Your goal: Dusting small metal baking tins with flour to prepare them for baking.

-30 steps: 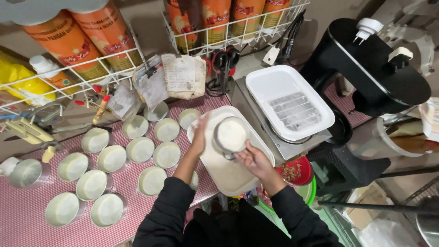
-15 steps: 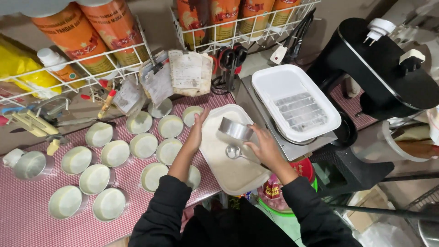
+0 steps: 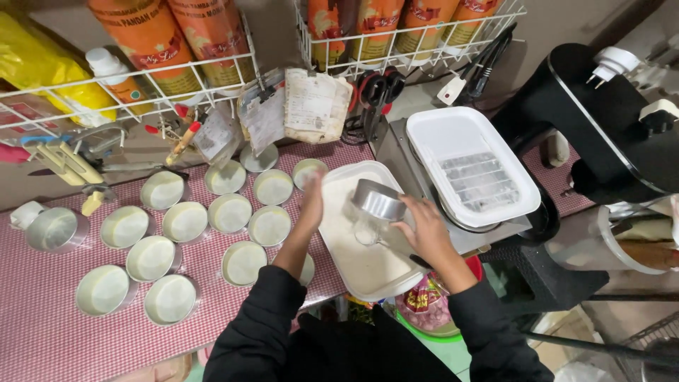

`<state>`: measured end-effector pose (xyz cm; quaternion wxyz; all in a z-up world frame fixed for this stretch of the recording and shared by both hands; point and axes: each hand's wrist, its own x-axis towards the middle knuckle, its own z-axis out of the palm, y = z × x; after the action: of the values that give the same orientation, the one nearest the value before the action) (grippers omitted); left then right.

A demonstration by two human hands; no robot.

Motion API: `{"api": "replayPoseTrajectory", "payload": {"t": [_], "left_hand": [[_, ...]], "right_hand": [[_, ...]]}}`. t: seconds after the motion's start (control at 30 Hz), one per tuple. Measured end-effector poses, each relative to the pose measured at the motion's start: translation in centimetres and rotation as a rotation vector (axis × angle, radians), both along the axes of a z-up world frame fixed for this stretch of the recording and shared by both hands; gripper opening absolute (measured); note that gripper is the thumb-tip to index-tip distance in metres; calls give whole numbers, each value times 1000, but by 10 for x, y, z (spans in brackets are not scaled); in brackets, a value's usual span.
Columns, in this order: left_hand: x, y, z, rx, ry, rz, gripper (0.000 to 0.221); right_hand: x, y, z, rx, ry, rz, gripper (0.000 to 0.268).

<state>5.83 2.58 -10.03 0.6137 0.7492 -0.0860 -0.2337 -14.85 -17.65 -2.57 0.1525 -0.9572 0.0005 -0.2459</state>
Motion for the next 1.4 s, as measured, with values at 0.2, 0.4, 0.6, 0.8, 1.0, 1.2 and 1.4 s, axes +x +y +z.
{"api": "replayPoseTrajectory", "payload": {"t": [0.2,0.4,0.6,0.8,1.0,1.2,1.4], "left_hand": [[-39,2,66,59,-7,-100,65],[-40,9,87,392,-212,-246,61],[-35,-4,94,355,-40,-324,74],[-41,-5,95,224,-32,-225,78],[-45,-14,62,170,40,-402,87],[-42,33,131,102,-20,-190,69],[-44,201,142,-402,-457,203,64]], "right_hand": [[-8,5,11,107,-7,-31,62],[-10,5,10,155,46,-57,60],[-10,5,14,194,116,-113,60],[-12,-6,-3,240,117,-134,63],[-1,-3,-18,492,107,-175,65],[15,-8,-46,816,251,-499,63],[23,57,-32,1469,-28,-383,40]]}}
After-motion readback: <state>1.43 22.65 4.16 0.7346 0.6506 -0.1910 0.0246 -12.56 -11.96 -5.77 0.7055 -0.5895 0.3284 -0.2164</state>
